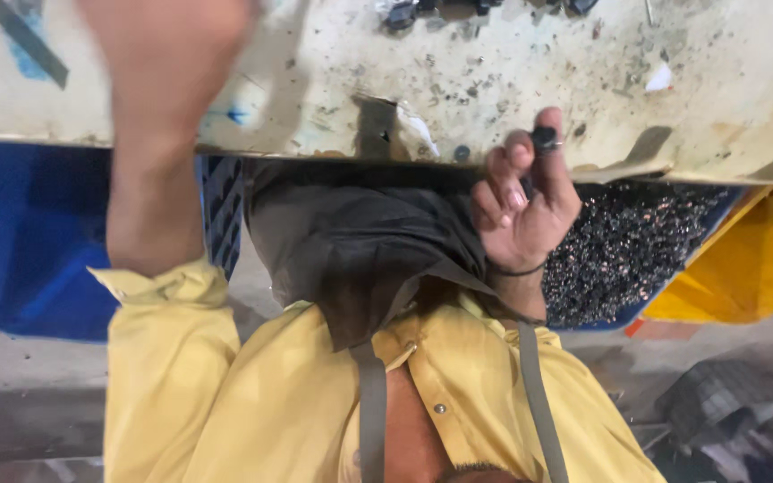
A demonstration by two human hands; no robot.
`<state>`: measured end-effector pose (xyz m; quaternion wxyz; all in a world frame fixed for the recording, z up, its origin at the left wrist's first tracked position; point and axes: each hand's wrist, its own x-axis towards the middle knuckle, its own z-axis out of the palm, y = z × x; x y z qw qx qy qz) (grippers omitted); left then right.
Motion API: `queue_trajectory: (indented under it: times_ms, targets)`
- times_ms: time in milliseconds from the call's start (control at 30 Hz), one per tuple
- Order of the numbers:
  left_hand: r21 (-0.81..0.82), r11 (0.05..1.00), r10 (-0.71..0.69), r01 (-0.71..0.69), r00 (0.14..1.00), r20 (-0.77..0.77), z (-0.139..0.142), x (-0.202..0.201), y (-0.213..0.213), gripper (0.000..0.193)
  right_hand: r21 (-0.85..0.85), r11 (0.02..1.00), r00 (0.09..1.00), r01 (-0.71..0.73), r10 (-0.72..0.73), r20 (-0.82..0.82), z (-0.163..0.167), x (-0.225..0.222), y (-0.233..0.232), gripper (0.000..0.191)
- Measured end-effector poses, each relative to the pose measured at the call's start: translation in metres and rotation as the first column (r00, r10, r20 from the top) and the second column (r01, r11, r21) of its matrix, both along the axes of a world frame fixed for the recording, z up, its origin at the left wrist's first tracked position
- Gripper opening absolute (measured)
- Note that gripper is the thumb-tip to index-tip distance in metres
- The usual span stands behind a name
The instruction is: The person picks black cylindrical plastic components one at a time from a pile on the workbench, turns and looks over each part in their hands, and tosses it into a bin below the bench, repeating this pick-inspect-toss cycle throughout the episode.
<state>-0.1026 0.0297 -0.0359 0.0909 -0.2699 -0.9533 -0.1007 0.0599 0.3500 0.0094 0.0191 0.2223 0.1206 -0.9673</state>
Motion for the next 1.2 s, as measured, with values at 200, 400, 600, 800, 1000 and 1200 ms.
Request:
queue_trajectory:
  times_ms: [200, 400, 600, 800, 1000, 1200]
  targets:
    - [0.813, -0.165, -0.392, -0.558, 0.793, 0.466, 0.057, 0.053, 0.054, 0.027, 0.101, 0.991, 0.996, -0.085, 0.086, -0.011, -0.008, 0.005, -0.014, 0.032]
    - [0.864, 0.357, -0.44, -0.355, 0.752, 0.491, 0.068, 0.092, 0.103, 0.058, 0.874, 0.471, 0.95, 0.121, 0.201, -0.24, 0.006, 0.003, -0.021, 0.026]
    - [0.862, 0.507, -0.583, -0.021, 0.728, 0.361, 0.061, 0.103, 0.102, 0.095, 0.849, -0.088, 0.726, 0.521, 0.568, -0.387, 0.023, -0.022, -0.01, 0.013]
    - [0.854, 0.498, -0.682, 0.151, 0.677, 0.278, 0.059, 0.102, 0.104, 0.119, 0.948, -0.028, 0.659, 0.318, 0.725, -0.199, 0.043, -0.03, -0.003, 0.016]
    - [0.763, 0.623, -0.569, 0.171, 0.769, 0.293, 0.054, 0.112, 0.067, 0.104, 0.96, -0.06, 0.518, 0.275, 0.85, -0.095, 0.026, -0.036, -0.005, 0.016]
    - [-0.039, 0.968, 0.239, -0.248, 0.865, 0.441, 0.096, 0.136, -0.028, 0.06, 0.355, 0.915, 0.982, 0.19, -0.178, -0.066, 0.004, -0.032, -0.007, 0.028]
